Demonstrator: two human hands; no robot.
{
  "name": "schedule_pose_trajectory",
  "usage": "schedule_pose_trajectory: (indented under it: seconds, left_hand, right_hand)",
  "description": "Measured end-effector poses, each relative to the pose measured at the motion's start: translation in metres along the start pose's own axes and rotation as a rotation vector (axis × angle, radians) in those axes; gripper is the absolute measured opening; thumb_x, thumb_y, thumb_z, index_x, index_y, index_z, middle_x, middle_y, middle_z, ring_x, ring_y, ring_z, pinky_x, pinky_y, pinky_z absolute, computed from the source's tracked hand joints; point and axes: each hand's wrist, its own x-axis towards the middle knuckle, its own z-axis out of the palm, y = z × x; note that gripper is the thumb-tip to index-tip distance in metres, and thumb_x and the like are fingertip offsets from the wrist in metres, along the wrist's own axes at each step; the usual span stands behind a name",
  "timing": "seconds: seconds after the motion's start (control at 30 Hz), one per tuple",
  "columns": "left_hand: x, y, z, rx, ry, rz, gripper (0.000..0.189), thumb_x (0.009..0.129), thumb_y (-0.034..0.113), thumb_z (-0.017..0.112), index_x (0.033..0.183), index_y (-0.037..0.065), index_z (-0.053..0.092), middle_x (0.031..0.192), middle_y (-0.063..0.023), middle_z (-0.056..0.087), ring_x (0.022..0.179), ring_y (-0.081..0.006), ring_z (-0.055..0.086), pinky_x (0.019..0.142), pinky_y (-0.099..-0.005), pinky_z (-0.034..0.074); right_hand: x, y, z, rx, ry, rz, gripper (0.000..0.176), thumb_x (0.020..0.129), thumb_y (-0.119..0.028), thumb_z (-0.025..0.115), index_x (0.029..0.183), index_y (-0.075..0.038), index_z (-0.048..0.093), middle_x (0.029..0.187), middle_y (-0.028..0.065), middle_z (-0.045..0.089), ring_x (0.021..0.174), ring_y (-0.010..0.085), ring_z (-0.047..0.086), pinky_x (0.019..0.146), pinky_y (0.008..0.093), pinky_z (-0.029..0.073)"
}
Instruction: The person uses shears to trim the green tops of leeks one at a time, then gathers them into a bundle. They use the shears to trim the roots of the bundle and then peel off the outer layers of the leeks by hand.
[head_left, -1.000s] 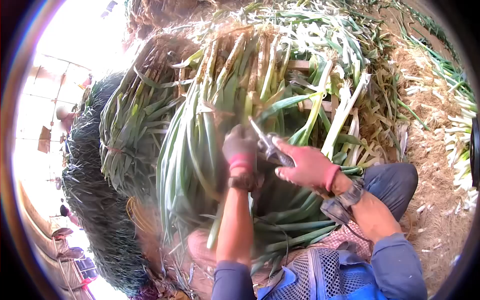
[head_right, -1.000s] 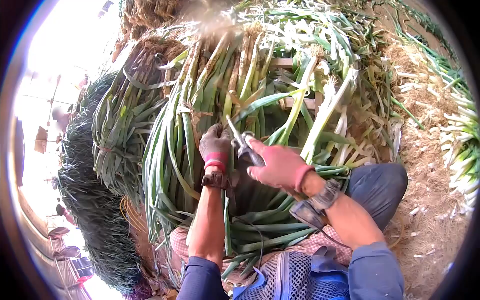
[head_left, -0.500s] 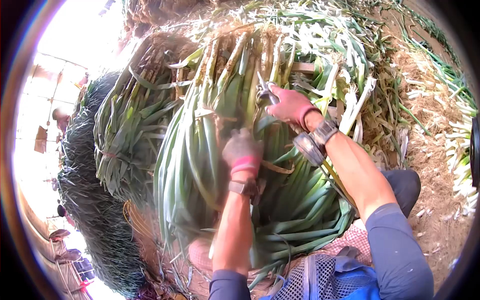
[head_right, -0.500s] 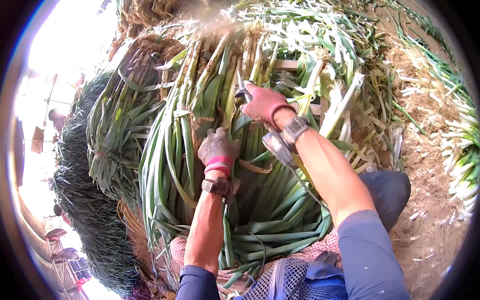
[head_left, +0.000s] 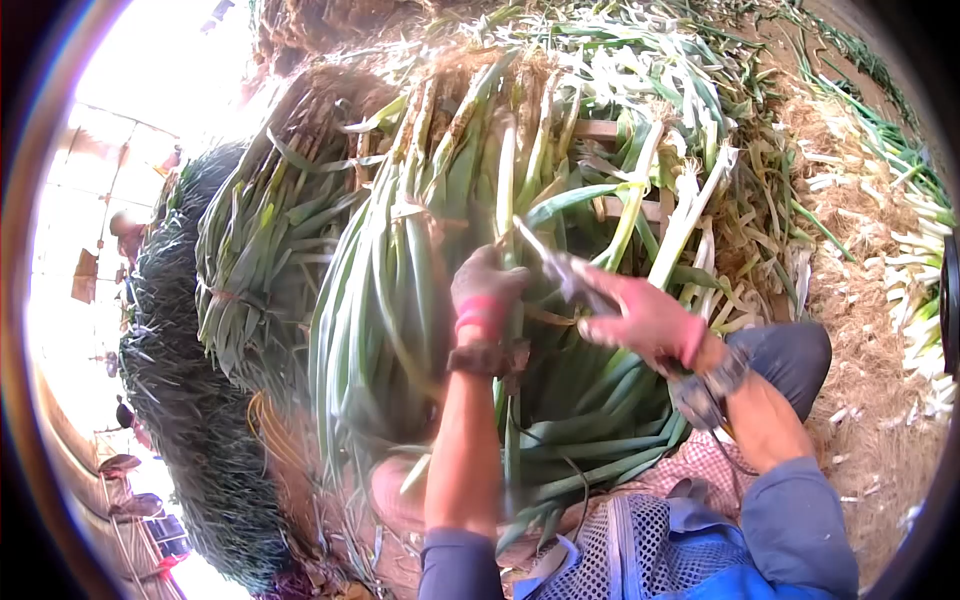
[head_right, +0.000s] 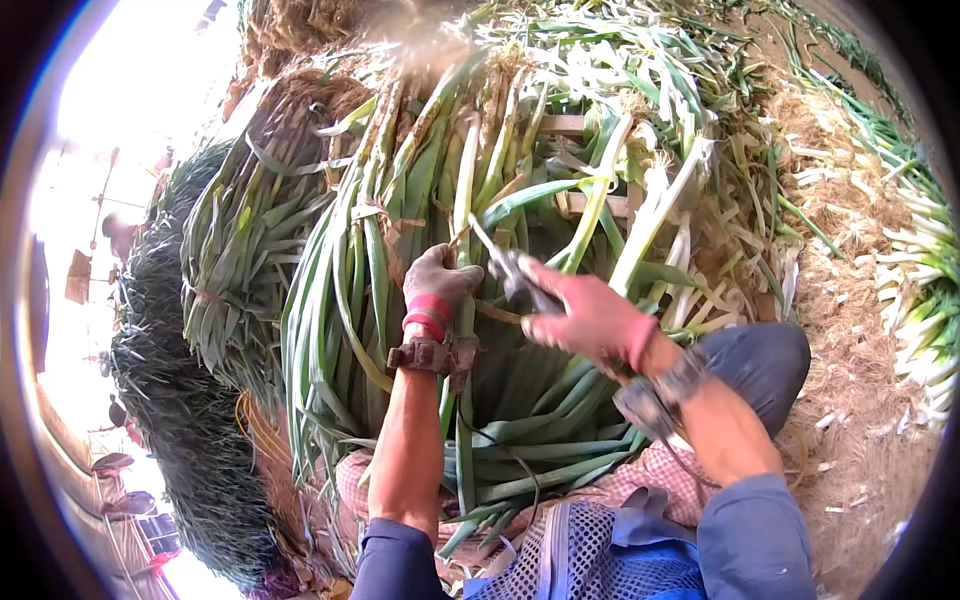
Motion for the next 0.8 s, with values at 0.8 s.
schedule_pose_trajectory:
  seconds: [0.8]
  left_hand:
    - [-0.020,0.000,-0.003,-0.204,-0.047,-0.040,0.089,0.076,0.019,0.091,0.154,-0.004,0.055,0.134,-0.0181,0.075,0.117,-0.0239,0.074,0.104,-0.0349,0.056]
  right_hand:
    - [0.016,0.038,0.021,-0.022,0.196,-0.180,0.093,0.089,-0.040,0.077,0.167,-0.006,0.040,0.123,0.0258,0.075,0.107,0.0338,0.076,0.099,0.0386,0.055]
